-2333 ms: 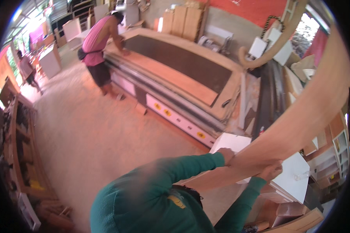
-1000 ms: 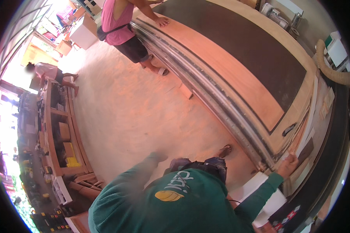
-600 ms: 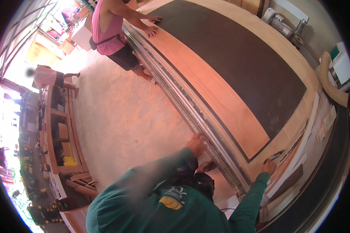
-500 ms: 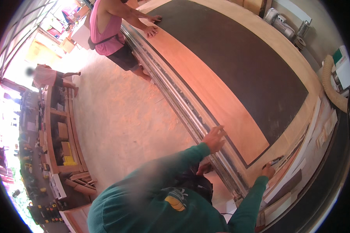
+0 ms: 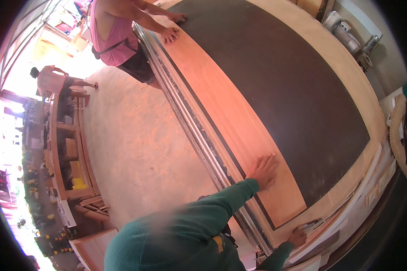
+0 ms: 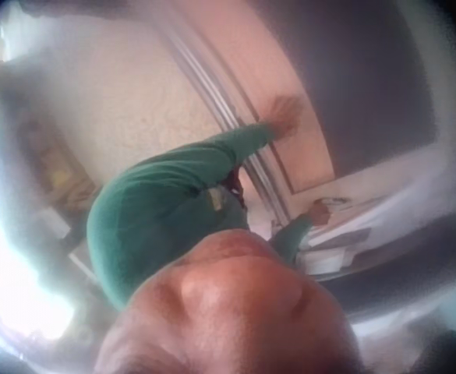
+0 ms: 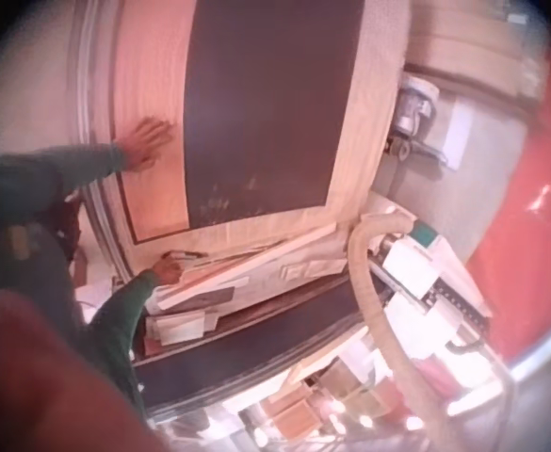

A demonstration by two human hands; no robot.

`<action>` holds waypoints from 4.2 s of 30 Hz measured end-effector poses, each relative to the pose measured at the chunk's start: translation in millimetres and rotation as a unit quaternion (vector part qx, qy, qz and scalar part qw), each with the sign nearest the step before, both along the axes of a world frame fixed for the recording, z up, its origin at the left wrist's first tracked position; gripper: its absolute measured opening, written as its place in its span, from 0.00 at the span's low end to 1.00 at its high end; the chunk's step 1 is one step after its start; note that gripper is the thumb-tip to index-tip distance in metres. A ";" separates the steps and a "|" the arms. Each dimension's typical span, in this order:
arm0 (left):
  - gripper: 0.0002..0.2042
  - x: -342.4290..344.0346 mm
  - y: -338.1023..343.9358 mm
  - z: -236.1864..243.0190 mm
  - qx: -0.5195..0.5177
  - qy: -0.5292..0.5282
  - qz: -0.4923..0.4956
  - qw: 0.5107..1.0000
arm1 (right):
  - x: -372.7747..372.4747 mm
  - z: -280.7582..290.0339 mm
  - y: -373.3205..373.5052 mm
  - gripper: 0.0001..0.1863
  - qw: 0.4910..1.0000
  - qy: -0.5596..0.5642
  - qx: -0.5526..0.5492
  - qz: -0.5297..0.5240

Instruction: The person uses a utility knife to cut a strip of wood veneer along a straight edge on a large workbench. They repeatedly score the veneer, lift the cut strip, and remove it while a coworker assists by holding the material.

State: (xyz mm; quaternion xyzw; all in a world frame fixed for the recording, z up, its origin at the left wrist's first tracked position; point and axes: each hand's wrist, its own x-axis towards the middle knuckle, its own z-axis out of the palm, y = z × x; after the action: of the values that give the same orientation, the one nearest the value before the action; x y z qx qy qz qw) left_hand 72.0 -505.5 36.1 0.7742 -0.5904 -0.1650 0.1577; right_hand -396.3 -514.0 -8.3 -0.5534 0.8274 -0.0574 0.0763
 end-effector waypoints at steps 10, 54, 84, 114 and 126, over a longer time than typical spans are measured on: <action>0.36 4.6 -7.2 5.1 -0.016 0.015 0.009 1.000 | 3.6 -11.5 -14.2 0.36 0.997 -0.010 -0.051 -0.051; 0.42 -1.3 -9.9 6.4 -0.002 -0.031 -0.011 0.999 | 267.3 27.9 -102.1 0.27 0.986 -0.041 -0.071 0.146; 0.41 27.1 504.6 -77.0 0.411 0.168 0.231 0.866 | 131.5 78.8 -79.0 0.24 0.916 -0.304 -0.254 -0.066; 0.74 -100.6 82.7 21.4 0.234 0.081 0.298 0.922 | 23.7 74.1 -102.5 0.24 0.928 -0.307 -0.152 0.144; 0.68 -101.5 96.3 21.9 0.197 0.039 0.244 0.949 | 76.8 3.5 -102.6 0.26 0.918 -0.333 0.027 0.213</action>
State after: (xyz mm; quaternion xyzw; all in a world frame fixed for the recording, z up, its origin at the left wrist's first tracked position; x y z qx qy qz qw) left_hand -29.6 -409.2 58.0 0.9033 -0.3322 -0.2647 0.0604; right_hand -319.6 -616.6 -4.8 -0.6630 0.6180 -0.1982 0.3731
